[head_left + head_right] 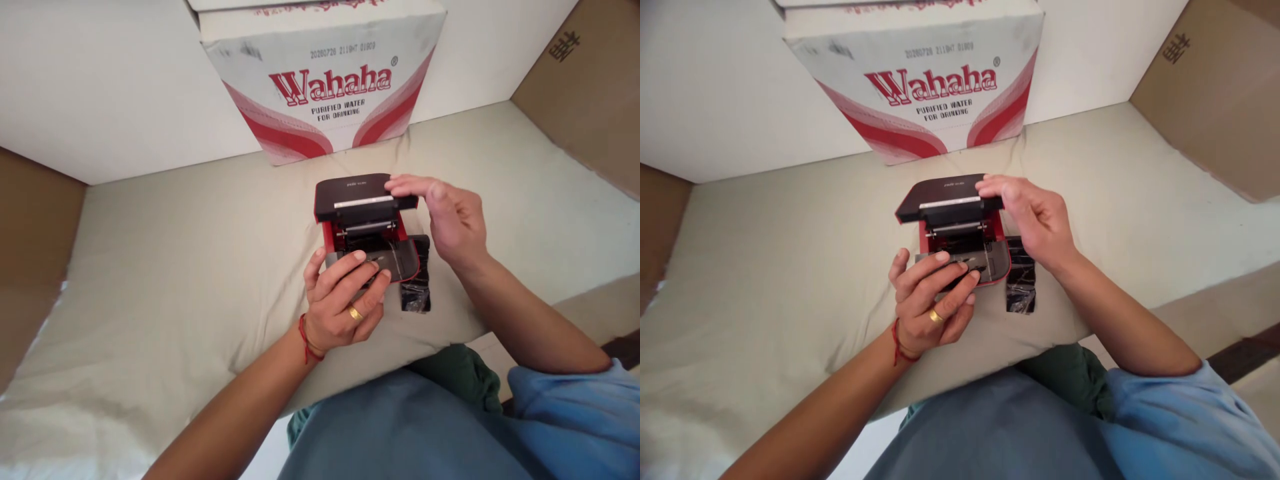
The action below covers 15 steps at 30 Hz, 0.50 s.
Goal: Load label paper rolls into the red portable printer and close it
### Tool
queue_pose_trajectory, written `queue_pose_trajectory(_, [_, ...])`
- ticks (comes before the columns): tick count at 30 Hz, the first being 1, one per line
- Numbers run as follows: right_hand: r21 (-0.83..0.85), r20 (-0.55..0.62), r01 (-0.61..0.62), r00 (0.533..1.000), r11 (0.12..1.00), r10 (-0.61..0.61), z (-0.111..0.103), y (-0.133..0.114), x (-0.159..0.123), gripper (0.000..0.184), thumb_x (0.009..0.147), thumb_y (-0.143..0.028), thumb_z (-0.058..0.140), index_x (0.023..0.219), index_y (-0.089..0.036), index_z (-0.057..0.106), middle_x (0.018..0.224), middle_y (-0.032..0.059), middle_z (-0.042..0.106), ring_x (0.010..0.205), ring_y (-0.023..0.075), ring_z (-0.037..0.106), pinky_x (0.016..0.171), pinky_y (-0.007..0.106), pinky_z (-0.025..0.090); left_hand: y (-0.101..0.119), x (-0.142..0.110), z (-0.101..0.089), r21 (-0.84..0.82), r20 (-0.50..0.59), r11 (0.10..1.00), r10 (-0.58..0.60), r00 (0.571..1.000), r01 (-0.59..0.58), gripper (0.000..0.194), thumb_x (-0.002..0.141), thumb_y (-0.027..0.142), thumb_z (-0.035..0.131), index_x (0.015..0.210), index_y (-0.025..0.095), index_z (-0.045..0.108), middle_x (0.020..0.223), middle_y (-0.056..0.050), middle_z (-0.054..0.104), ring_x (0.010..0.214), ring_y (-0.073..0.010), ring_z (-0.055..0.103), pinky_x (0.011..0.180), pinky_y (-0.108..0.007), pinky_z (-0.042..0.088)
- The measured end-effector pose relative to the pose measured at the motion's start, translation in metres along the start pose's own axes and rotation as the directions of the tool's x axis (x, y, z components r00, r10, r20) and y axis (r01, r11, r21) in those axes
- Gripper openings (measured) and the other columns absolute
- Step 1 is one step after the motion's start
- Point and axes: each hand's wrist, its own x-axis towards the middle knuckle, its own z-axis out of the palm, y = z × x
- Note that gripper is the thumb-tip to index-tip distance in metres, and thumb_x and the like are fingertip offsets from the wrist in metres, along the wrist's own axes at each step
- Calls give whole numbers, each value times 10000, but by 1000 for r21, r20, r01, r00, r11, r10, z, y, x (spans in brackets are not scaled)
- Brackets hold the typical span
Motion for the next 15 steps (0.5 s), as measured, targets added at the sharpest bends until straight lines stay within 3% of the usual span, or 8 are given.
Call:
queue_pose_trajectory(3, [-77,80,141,988,987,-135,-3,5,-21,332,1197,-408,556,1146,-315,871,1233,51,907,1294,304,836,1231,603,608,-2,-1,0,29,-13,1000,7,1000,-7,331,942,206,684,1225,303,828,1183,-20,846,1347,-219,715,1475,-452,313])
queue_pose_trajectory(6, [-141,108,251,965,958,-237,1,13,-37,249,1113,-415,668,1303,-305,785,1336,106,867,1382,356,780,1206,652,612,-1,-1,0,31,-2,1000,5,1000,-5,321,936,199,699,1206,313,830,1220,-28,826,1388,-220,686,1483,-453,301])
queue_pose_trajectory(10, [-154,114,213,974,965,-197,9,11,-47,371,1026,-435,771,1363,-304,689,1404,146,793,1462,396,697,1259,725,557,-3,-2,-2,4,5,1000,3,1000,-3,333,946,200,701,1239,312,813,1229,-30,820,1374,-218,702,1476,-460,324])
queue_pose_trajectory(12, [-148,132,171,980,974,-152,9,7,-48,354,1018,-359,762,1357,-311,672,1430,142,771,1491,391,674,1285,738,532,-9,-3,-4,-51,-19,999,1,1000,-2,357,1010,307,668,1350,329,774,1280,-33,820,1382,-234,723,1442,-496,392])
queue_pose_trajectory(15, [-147,158,134,981,980,-111,8,1,-48,373,1000,-293,751,1361,-312,660,1472,141,746,1538,390,638,1319,744,497,-25,-6,-7,-146,-51,988,-62,997,54,549,1105,516,543,1625,353,609,1425,-51,810,1459,-279,724,1414,-576,426])
